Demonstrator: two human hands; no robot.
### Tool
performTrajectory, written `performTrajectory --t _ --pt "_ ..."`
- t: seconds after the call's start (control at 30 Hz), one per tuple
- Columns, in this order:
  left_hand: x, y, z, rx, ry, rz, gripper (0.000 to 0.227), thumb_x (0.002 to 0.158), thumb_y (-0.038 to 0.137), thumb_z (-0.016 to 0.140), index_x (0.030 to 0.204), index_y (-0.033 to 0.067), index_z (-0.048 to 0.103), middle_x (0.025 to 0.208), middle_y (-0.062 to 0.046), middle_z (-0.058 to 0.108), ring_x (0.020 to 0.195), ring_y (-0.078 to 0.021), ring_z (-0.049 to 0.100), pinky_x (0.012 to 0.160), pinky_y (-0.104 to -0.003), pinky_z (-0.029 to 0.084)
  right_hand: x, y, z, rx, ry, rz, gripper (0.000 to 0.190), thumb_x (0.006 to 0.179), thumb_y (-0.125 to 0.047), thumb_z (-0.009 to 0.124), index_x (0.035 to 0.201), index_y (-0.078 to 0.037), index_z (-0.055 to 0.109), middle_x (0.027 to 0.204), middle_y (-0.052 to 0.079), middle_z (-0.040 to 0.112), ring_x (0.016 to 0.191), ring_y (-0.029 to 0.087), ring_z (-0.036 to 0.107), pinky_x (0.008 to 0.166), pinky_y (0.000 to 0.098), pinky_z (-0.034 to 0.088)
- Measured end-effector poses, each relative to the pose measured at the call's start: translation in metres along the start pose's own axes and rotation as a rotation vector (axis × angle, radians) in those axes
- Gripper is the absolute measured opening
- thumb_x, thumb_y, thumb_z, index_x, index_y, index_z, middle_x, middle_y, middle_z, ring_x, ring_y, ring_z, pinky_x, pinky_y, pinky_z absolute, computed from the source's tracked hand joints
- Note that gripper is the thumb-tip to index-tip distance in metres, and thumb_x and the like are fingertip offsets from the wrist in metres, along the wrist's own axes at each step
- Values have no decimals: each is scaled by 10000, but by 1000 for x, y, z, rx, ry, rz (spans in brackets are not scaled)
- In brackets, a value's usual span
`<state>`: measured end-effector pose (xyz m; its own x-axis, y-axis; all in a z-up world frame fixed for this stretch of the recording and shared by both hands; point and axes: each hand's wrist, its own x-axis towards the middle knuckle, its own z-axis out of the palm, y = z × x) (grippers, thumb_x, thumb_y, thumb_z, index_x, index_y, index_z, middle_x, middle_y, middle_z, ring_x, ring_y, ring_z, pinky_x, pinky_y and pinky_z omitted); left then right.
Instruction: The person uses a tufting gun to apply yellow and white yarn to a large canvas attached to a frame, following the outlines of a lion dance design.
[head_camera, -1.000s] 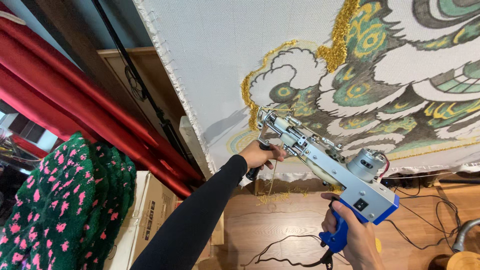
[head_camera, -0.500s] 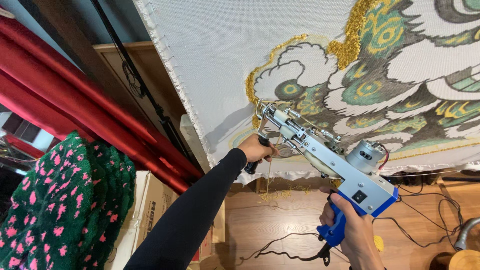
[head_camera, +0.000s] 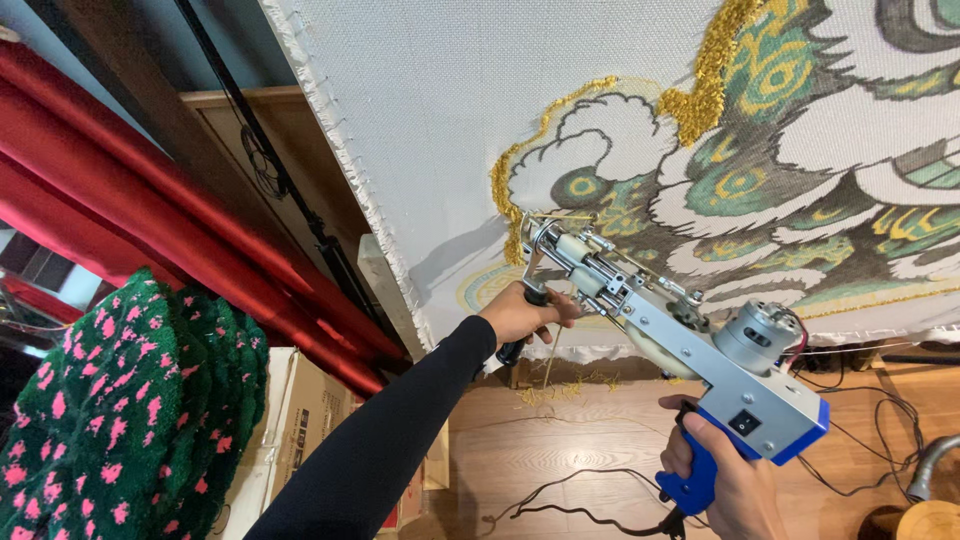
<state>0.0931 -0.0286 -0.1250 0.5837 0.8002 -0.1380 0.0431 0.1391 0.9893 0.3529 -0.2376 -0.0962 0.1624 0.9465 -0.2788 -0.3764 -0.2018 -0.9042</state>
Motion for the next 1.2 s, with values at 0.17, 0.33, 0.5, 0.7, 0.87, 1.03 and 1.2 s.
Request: performTrajectory --t 0.17,0.33,0.5,0.7,0.87,1.03,1.2 --pt "-11 13 2 88 86 -73 283 909 319 755 1043 71 778 916 -43 783 602 -67 680 460 -212 483 2 -1 -1 -10 -14 -8 398 897 -171 619 1178 111 618 601 93 483 527 200 456 541 361 400" --pt "-8 15 -2 49 106 -82 258 884 299 754 1024 83 777 894 -40 784 551 -75 661 412 -213 435 4 -9 15 -21 0 -15 356 915 -173 618 1148 96 643 593 93 484 523 193 447 537 358 395" --pt "1 4 -7 16 107 -69 233 863 295 749 987 100 785 887 -33 793 559 -74 679 421 -212 444 2 -15 24 -77 31 -26 332 917 -175 619 1126 80 657 591 89 486 516 195 461 508 357 393" --pt "9 4 -10 60 155 -105 382 850 384 838 938 32 721 879 -36 796 595 -104 711 451 -233 463 5 -21 31 -98 46 -34 321 913 -171 638 1126 67 667 597 78 498 509 188 469 495 349 399" --pt "16 17 -19 235 247 -218 375 789 445 825 954 111 792 732 -37 733 559 -100 712 445 -260 482 7 -26 48 -231 128 -77 274 939 -175 683 1027 74 609 636 92 537 541 193 515 497 367 444" --pt "-4 31 -36 481 455 -152 467 800 524 811 890 66 783 643 -102 694 552 -220 648 538 -358 518 3 -54 86 -806 121 -715 273 819 -167 783 1013 10 706 798 93 651 653 197 610 591 340 484" --pt "-32 39 -58 895 657 -50 397 864 517 729 865 123 772 716 -146 710 752 -351 721 731 -472 550 5 -69 102 -1039 37 -834 282 787 -214 812 1011 -54 756 835 62 777 676 163 739 618 305 554"
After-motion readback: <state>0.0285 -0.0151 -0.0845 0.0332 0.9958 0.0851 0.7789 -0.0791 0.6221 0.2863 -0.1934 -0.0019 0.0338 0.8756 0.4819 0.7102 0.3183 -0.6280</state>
